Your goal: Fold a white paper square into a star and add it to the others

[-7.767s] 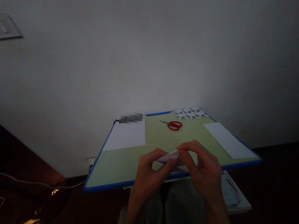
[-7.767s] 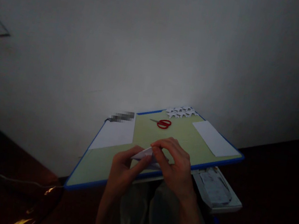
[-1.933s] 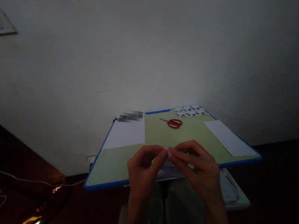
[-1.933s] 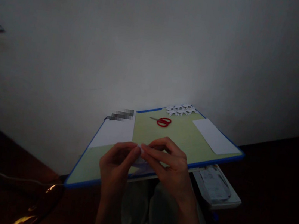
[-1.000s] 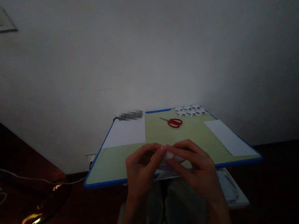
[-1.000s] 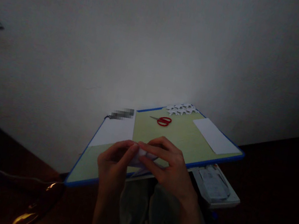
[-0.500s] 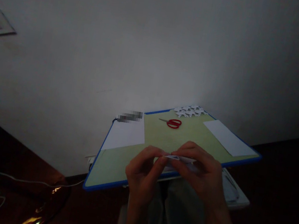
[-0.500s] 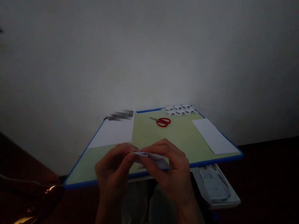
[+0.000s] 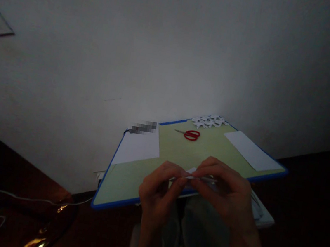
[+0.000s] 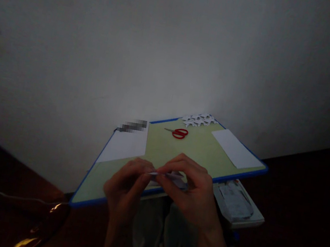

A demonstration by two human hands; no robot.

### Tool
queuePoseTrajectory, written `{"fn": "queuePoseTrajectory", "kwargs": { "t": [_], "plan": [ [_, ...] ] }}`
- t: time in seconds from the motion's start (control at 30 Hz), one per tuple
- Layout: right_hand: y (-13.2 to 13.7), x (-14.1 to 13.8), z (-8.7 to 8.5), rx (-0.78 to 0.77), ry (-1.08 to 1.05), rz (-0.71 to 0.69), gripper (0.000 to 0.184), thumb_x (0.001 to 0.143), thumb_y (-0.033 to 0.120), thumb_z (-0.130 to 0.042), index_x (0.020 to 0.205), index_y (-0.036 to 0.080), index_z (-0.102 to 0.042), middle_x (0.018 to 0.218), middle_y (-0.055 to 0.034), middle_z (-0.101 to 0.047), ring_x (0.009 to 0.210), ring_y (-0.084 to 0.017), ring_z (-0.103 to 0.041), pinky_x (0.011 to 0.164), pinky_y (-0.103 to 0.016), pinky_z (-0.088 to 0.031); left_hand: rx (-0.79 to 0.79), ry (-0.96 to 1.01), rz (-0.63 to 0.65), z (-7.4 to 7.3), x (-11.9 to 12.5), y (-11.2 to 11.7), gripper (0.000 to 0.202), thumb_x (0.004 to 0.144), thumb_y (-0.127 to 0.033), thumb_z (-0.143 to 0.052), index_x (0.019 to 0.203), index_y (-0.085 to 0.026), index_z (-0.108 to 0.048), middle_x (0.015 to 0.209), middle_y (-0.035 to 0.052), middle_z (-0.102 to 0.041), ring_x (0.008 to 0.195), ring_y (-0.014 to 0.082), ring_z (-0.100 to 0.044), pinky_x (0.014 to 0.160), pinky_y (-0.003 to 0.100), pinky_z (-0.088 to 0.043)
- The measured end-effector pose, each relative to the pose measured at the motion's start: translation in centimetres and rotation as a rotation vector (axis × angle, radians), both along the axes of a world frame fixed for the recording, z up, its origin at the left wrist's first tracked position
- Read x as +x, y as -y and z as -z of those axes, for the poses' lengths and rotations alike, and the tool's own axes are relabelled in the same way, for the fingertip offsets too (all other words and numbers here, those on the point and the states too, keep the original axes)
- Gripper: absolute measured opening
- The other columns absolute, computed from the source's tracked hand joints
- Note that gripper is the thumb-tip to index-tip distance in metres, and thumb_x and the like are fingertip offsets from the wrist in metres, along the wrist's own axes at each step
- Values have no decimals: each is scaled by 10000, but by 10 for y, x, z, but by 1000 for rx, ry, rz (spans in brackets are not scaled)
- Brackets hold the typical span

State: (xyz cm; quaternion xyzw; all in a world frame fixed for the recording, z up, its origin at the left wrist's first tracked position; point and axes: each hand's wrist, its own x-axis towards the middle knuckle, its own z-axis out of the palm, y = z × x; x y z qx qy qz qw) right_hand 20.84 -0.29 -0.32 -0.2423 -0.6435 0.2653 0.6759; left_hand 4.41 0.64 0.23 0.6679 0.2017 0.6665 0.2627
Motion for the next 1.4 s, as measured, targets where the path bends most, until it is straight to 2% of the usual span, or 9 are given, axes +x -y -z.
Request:
{"fn": "queuePoseTrajectory", "kwargs": {
  "t": [0.13, 0.3, 0.43, 0.5, 0.63, 0.83, 1.07, 1.23, 1.4],
  "plan": [
    [1, -3, -1, -18, -33, -5, 132, 906, 152, -820, 961, 270, -800, 830, -4, -714, 763, -170, -659, 649, -295, -517, -15, 48, -11, 4, 1, -1, 83, 933, -156, -788, 942, -235, -813, 820, 22, -748, 775, 162, -687, 716, 272, -542],
    [3, -6, 3, -71, -98, 9, 208, 853, 123, -858, 959, 292, -801, 824, 17, -735, 759, -166, -673, 649, -284, -506, -64, 104, 1, 11, 1, -5, 38, 924, -233, -808, 887, -231, -802, 788, 24, -738, 749, 171, -680, 715, 283, -538],
    [3, -7, 5, -89, -116, 14, 343, 867, 111, -845, 1117, 335, -781, 878, 32, -758, 793, -163, -693, 694, -288, -517, -63, 146, 37, 12, 1, -6, 40, 928, -193, -796, 914, -231, -800, 812, 22, -725, 781, 167, -675, 726, 274, -536],
    [2, -5, 3, -58, -81, -22, 293, 901, 132, -815, 1122, 320, -776, 908, 18, -753, 831, -170, -692, 722, -300, -523, -48, 144, 36, 11, 0, -6, 71, 931, -161, -785, 935, -230, -801, 831, 23, -725, 798, 163, -675, 725, 267, -538],
    [0, -3, 0, 23, -5, -49, 117, 944, 148, -754, 972, 262, -755, 872, 8, -707, 807, -163, -656, 720, -309, -509, 11, 123, 50, 8, 0, -6, 93, 925, -131, -780, 951, -218, -801, 826, 24, -731, 792, 162, -681, 718, 269, -546],
    [0, -4, 0, 75, 28, 13, 141, 942, 107, -736, 966, 246, -739, 851, 17, -693, 787, -150, -638, 706, -308, -496, 37, 115, 42, 7, 1, -6, 80, 938, -154, -775, 966, -226, -796, 829, 24, -736, 786, 165, -683, 706, 276, -550],
    [-1, -4, 0, 84, 41, -5, 142, 934, 102, -730, 977, 237, -745, 865, 16, -699, 793, -147, -642, 692, -307, -494, 88, 85, 15, 4, 0, -5, 70, 947, -167, -771, 972, -228, -794, 821, 24, -747, 785, 170, -687, 713, 295, -561],
    [-2, -9, 2, 104, -44, 13, 141, 929, 92, -731, 901, 230, -726, 812, 17, -686, 752, -153, -633, 674, -325, -488, 80, 109, 61, 3, 1, -5, 99, 949, -161, -771, 1000, -241, -799, 844, 19, -755, 808, 169, -691, 744, 301, -562],
    [-2, -9, 1, 174, 3, 11, 146, 927, 82, -732, 955, 224, -752, 838, -6, -719, 777, -173, -652, 693, -354, -507, 91, 147, 66, 4, 2, -6, 107, 952, -137, -763, 1001, -226, -796, 832, 13, -732, 804, 159, -679, 732, 289, -557]
  ]
}}
